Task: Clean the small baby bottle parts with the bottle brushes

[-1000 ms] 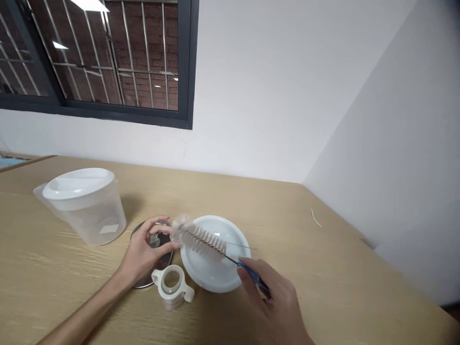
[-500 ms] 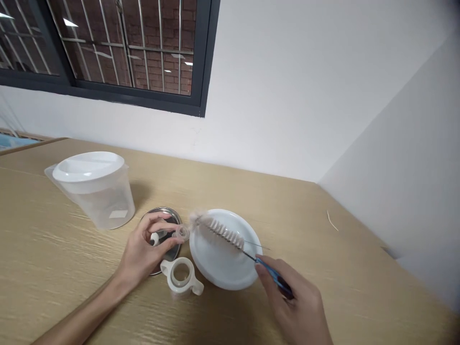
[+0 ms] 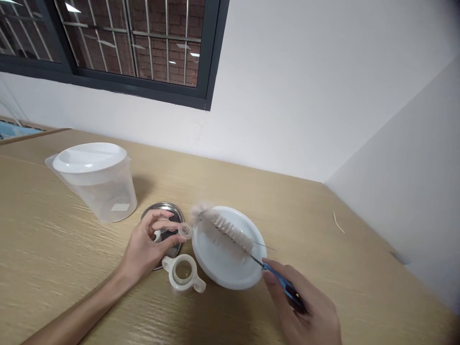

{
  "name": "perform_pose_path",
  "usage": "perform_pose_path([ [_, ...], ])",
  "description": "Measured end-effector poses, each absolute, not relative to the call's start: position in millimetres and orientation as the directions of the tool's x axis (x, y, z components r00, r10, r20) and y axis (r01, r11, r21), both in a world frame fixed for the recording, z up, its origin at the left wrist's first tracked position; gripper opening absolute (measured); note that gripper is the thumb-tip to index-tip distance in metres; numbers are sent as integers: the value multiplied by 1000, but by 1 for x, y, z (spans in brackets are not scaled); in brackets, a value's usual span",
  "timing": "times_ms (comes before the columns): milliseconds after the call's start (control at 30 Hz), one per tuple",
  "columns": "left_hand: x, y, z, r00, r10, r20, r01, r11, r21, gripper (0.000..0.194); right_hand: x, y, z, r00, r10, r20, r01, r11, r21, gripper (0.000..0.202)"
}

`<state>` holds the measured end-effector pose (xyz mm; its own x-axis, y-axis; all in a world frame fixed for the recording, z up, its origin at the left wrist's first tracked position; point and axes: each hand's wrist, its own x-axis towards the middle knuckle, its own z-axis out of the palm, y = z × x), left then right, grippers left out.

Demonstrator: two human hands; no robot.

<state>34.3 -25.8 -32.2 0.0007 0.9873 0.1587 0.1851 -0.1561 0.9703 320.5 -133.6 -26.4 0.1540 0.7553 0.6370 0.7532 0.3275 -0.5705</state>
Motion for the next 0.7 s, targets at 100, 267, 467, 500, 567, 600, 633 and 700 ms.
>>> perform_pose_path([
  [100,33,-26,-34,6,988,152,186,-150,971,55,319,-133,-27,114,769,629,744,354,-567,14],
  [267,35,-28,-30,12,991,134,132,-134,982,55,328,-132,-21,119,775,621,782,313,-540,16],
  [467,34,-29,-27,-2,990,139,190,-136,972,55,325,-136,-21,72,795,602,769,340,-541,17],
  [500,33,-30,-28,4,990,142,186,-141,972,55,325,-136,-23,64,791,609,766,353,-538,16],
  [567,32,-31,-29,18,989,147,175,-148,973,55,326,-135,-26,68,777,626,768,360,-530,16],
  [600,32,-31,-30,25,988,150,172,-152,973,54,328,-134,-27,69,774,629,773,358,-524,16],
  [633,32,-31,-31,32,987,155,170,-158,973,54,330,-134,-28,73,773,631,777,352,-521,16],
  [700,32,-31,-32,43,986,164,176,-169,970,53,332,-135,-27,87,774,628,784,336,-522,16],
])
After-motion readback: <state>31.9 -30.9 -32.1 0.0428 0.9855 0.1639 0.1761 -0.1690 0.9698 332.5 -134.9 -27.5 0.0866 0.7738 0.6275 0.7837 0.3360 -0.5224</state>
